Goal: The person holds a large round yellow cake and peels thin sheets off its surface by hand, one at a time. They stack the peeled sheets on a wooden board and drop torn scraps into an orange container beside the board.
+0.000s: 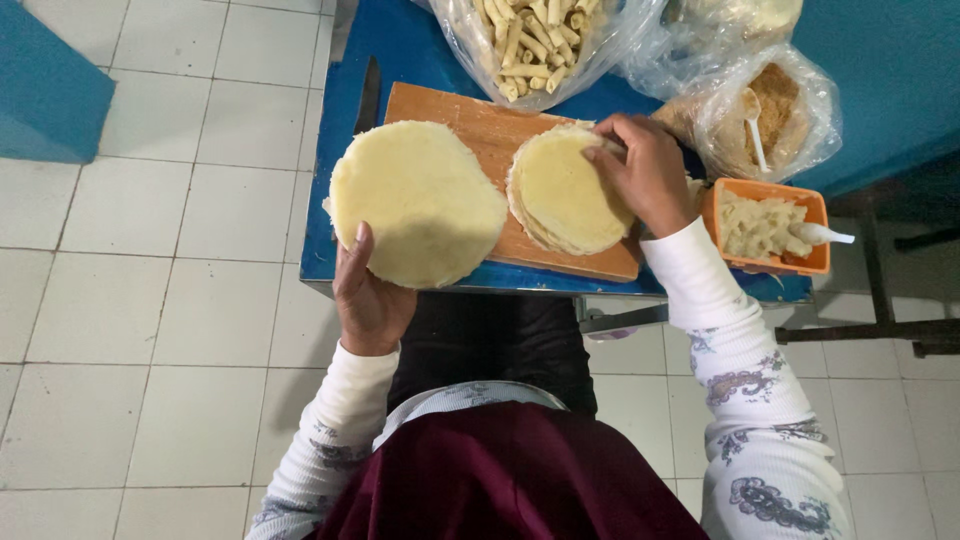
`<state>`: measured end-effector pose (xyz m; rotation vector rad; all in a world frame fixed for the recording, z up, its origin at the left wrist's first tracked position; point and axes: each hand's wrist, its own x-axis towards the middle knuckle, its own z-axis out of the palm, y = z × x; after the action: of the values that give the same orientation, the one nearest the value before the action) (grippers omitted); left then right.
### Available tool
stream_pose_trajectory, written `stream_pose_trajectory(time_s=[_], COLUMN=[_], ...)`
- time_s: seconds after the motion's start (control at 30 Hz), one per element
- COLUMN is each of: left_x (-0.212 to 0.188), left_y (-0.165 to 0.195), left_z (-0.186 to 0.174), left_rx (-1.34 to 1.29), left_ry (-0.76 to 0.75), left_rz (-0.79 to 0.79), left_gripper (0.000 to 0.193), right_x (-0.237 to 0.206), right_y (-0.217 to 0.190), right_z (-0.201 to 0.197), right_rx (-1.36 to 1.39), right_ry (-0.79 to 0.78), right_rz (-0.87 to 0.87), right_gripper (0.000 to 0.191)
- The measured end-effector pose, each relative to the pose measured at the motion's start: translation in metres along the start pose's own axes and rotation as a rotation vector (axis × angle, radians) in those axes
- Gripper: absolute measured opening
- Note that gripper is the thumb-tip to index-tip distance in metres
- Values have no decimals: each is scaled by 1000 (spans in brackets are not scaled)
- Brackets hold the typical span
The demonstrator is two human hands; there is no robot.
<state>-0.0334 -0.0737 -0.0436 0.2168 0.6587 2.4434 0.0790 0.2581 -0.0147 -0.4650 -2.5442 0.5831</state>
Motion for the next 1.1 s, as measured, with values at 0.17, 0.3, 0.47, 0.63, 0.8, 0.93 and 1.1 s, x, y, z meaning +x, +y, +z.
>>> stream_pose_trajectory(time_s=[0.17, 0.3, 0.47, 0.63, 0.8, 0.93, 1.1], left_x=[3, 11, 17, 20, 13, 12, 12], left_y=[-5, -13, -34, -49, -46, -46, -46], left_z=[9, 22, 39, 50, 56, 61, 62], left_rx=[-97, -90, -128, -189, -122, 21, 60], left_ry=[-113, -214, -261, -303, -366, -351, -292], left_rz=[-35, -9, 51, 41, 40, 95, 32], left_gripper=[70, 78, 76, 73, 63, 71, 75], right_x=[-21, -32, -32, -46, -37, -32, -32], right_y=[-29, -61, -110, -170, -166, -153, -144], right_z=[16, 17, -19, -9, -21, -29, -32], right_rx=[-230, -332, 147, 152, 566, 793, 946], right_ry=[17, -215, -11, 55, -88, -286, -372], right_rz=[-337, -444, -347, -448, -195, 48, 132], right_gripper=[47, 65, 53, 24, 10, 14, 17])
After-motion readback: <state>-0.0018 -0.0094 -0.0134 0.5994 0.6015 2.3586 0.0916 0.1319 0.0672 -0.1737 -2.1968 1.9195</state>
